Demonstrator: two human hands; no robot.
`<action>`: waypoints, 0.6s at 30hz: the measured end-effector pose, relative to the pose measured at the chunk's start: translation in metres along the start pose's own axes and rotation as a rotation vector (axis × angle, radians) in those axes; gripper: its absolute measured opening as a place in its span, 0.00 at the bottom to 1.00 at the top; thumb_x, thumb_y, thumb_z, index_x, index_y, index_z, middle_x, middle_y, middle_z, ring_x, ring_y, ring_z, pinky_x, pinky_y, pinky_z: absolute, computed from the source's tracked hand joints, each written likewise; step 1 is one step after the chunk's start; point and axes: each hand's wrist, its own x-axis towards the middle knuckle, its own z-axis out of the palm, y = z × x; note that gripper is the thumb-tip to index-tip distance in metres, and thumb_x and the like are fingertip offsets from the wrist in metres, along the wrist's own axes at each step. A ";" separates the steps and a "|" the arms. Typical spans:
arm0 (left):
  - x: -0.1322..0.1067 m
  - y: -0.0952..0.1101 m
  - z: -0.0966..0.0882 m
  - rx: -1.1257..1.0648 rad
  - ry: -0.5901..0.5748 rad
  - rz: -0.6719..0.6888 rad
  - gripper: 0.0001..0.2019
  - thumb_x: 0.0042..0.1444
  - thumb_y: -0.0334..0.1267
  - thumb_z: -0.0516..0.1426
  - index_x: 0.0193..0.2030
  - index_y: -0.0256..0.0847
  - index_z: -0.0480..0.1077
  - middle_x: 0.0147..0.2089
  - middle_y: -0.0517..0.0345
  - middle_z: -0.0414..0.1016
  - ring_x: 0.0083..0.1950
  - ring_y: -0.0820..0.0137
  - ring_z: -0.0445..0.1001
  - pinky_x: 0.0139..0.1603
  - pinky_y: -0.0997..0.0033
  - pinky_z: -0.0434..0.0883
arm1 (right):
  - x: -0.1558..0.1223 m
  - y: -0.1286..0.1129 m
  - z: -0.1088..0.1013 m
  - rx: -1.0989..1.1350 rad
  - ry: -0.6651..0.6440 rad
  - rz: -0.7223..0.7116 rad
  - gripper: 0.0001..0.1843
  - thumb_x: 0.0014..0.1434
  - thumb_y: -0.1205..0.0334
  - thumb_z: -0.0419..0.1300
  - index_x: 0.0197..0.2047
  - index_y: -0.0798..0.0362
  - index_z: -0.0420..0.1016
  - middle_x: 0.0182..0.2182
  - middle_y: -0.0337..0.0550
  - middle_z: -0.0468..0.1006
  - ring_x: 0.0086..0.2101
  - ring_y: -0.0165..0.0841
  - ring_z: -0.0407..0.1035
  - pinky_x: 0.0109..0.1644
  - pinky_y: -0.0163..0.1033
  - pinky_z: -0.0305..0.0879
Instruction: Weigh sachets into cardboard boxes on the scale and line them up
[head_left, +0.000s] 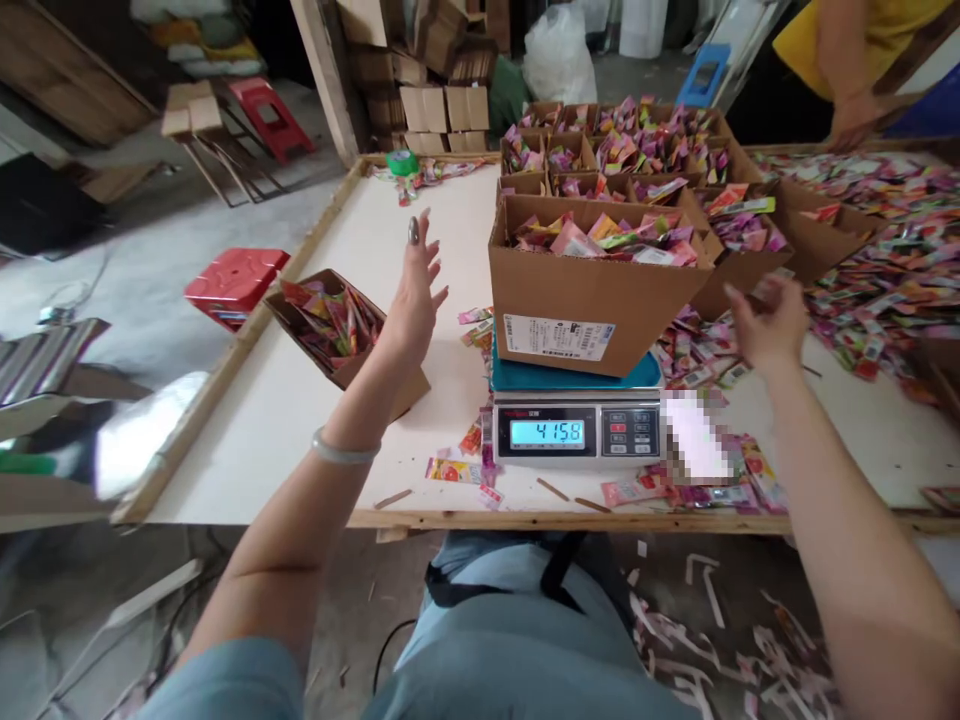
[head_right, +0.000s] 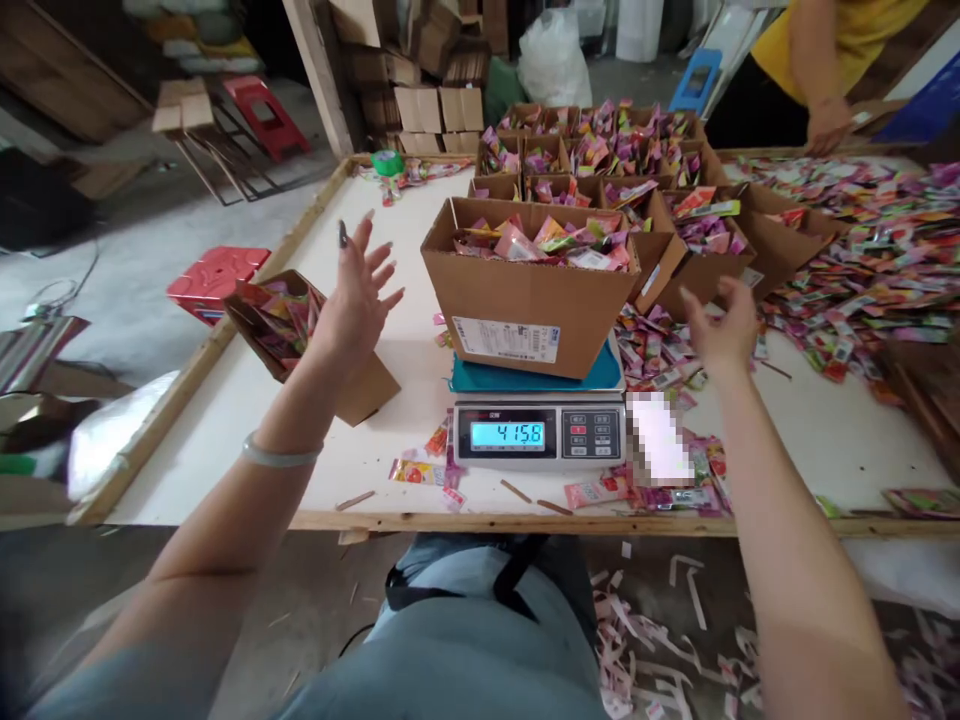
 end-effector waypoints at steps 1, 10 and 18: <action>-0.001 -0.005 0.003 -0.008 0.000 -0.014 0.44 0.58 0.77 0.48 0.77 0.62 0.55 0.79 0.50 0.56 0.82 0.46 0.50 0.78 0.37 0.53 | 0.010 -0.020 -0.013 0.085 0.036 -0.017 0.36 0.62 0.27 0.54 0.61 0.45 0.65 0.54 0.54 0.78 0.54 0.50 0.73 0.56 0.59 0.69; -0.025 -0.004 0.023 -0.030 0.002 -0.022 0.43 0.62 0.75 0.46 0.78 0.60 0.52 0.81 0.48 0.52 0.83 0.50 0.49 0.78 0.37 0.54 | 0.075 -0.212 -0.054 0.162 -0.460 -0.368 0.26 0.56 0.41 0.71 0.47 0.51 0.76 0.31 0.41 0.80 0.30 0.32 0.71 0.37 0.40 0.67; -0.036 0.011 -0.004 0.023 0.026 0.074 0.41 0.63 0.73 0.45 0.78 0.59 0.53 0.83 0.51 0.48 0.83 0.51 0.48 0.78 0.39 0.57 | 0.085 -0.268 -0.005 -0.365 -0.802 -0.551 0.21 0.54 0.40 0.69 0.36 0.51 0.81 0.35 0.45 0.82 0.32 0.35 0.72 0.33 0.37 0.60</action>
